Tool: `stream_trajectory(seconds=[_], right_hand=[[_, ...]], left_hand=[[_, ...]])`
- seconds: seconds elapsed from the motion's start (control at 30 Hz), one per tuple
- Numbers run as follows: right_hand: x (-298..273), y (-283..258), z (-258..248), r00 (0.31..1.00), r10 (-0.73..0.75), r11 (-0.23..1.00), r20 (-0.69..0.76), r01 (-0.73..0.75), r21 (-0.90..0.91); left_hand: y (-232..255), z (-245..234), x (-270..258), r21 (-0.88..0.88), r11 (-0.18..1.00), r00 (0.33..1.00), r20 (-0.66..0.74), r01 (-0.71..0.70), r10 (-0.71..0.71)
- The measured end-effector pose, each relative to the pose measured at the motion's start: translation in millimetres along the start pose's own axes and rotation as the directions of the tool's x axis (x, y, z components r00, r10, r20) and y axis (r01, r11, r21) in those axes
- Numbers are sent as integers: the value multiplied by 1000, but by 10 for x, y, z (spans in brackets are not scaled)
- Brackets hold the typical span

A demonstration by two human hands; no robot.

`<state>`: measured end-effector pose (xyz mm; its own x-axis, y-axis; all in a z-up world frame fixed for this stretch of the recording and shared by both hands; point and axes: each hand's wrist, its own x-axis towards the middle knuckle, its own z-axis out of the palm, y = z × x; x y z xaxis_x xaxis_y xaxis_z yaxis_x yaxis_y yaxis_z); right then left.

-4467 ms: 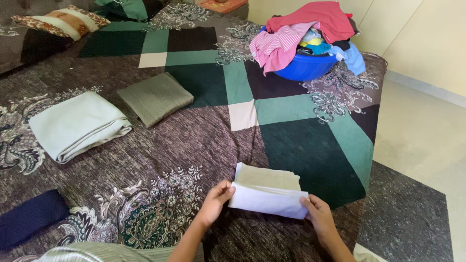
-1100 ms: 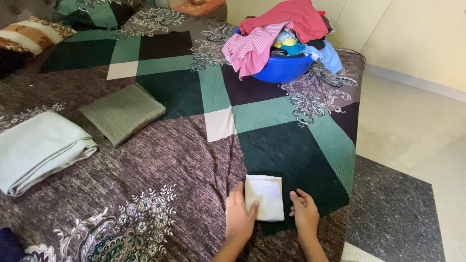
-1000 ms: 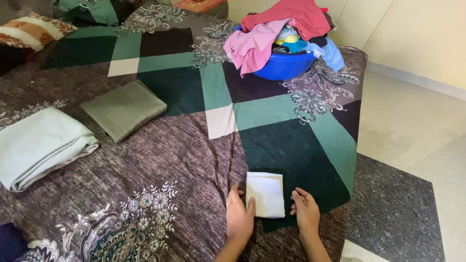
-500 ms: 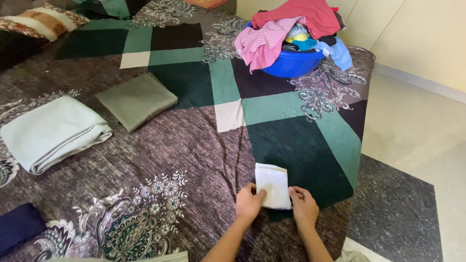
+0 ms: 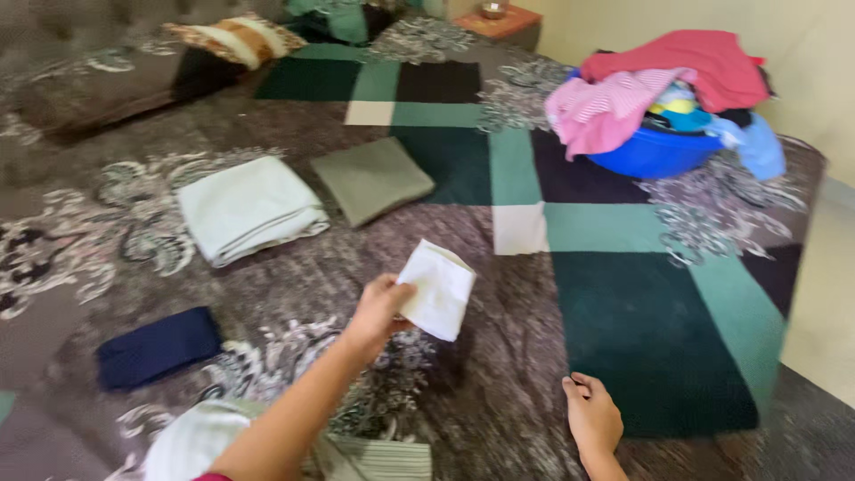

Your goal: The person folds several garments on a bed, including a dark blue item, a white cloth, a pink short-sleeved top, and a pink-and-white striped shirt. Each item is smoothed, folded into a compact rectangle, and placed in a growing stack.

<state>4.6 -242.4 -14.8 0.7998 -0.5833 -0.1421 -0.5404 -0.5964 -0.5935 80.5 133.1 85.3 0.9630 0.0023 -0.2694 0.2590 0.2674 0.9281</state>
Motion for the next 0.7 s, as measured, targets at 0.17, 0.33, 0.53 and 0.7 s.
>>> stream_trajectory(seconds=[0.17,0.33,0.53,0.7], right_hand=[[-176,-371,570,890,-455,882,-37,456,115],[-405,-997,1110,737,-673,739,66,673,17],[-610,-1760,1753,529,-821,551,216,833,53],[-840,-2107,2225,581,-581,567,570,791,-229]], left_hand=[[395,-1116,-108,-40,998,989,-144,-51,44],[389,-1958,-17,-240,964,933,-361,-111,18],[194,-2366,346,-384,901,853,-521,-202,-31],[68,-2499,572,-378,904,842,-538,-200,-39]])
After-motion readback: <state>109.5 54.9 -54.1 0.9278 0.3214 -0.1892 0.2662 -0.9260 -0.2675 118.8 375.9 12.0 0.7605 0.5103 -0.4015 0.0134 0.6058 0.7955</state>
